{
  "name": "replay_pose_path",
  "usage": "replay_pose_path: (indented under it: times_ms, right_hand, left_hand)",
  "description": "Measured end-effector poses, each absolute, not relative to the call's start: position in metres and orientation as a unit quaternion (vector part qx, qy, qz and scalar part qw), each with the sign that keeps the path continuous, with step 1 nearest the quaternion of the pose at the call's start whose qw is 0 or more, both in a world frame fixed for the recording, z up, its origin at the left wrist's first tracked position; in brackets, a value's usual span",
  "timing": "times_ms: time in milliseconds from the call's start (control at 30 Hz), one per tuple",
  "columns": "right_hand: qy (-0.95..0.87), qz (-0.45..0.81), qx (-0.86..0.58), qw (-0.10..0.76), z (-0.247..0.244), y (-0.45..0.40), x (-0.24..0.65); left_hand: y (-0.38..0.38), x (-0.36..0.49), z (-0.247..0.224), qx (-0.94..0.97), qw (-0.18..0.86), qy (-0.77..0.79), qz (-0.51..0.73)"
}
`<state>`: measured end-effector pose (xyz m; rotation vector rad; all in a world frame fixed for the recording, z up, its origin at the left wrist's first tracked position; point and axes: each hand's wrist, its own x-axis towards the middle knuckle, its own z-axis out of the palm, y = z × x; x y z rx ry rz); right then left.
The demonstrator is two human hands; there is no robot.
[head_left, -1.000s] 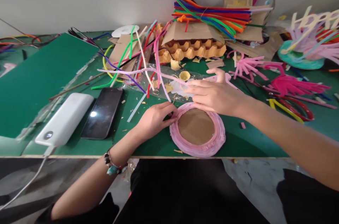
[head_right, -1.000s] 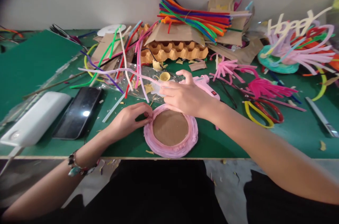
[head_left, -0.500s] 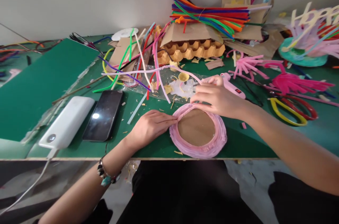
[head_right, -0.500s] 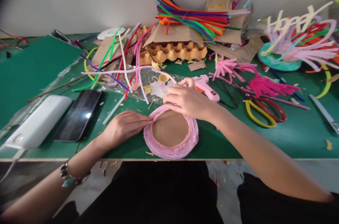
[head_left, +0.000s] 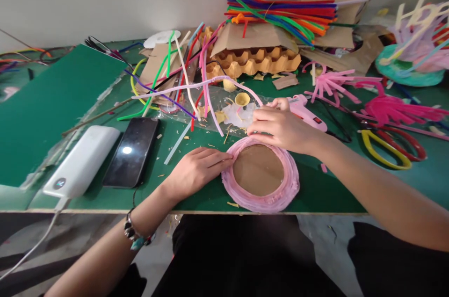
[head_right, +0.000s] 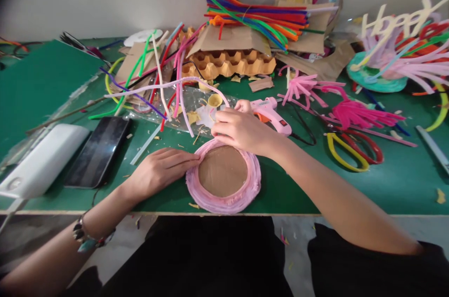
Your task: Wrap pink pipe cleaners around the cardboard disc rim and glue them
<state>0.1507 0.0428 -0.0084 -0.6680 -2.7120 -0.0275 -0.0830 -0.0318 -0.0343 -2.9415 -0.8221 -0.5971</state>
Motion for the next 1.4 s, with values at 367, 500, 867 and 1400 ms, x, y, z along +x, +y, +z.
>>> replay_pose_path:
  times_ms: [367,500,867,1400]
  right_hand:
    - [-0.955,0.000,-0.251,0.156,-0.010,0.045,0.148]
    - [-0.950,-0.016,-0.263,0.167,-0.009,0.042,0.148]
    - [-0.949,-0.050,-0.257,0.174,-0.011,0.035,0.147]
    - [-0.954,0.030,-0.256,0.150,-0.010,0.034,0.160]
  left_hand:
    - [-0.027,-0.079,-0.037,-0.931,-0.088,-0.291,-0.203]
    - [-0.018,-0.075,-0.024,-0.890,-0.246,-0.327,-0.203]
    - [0.002,-0.052,-0.023,-0.797,-0.347,-0.462,-0.177]
    - [-0.011,-0.050,-0.034,-0.823,-0.264,-0.443,-0.236]
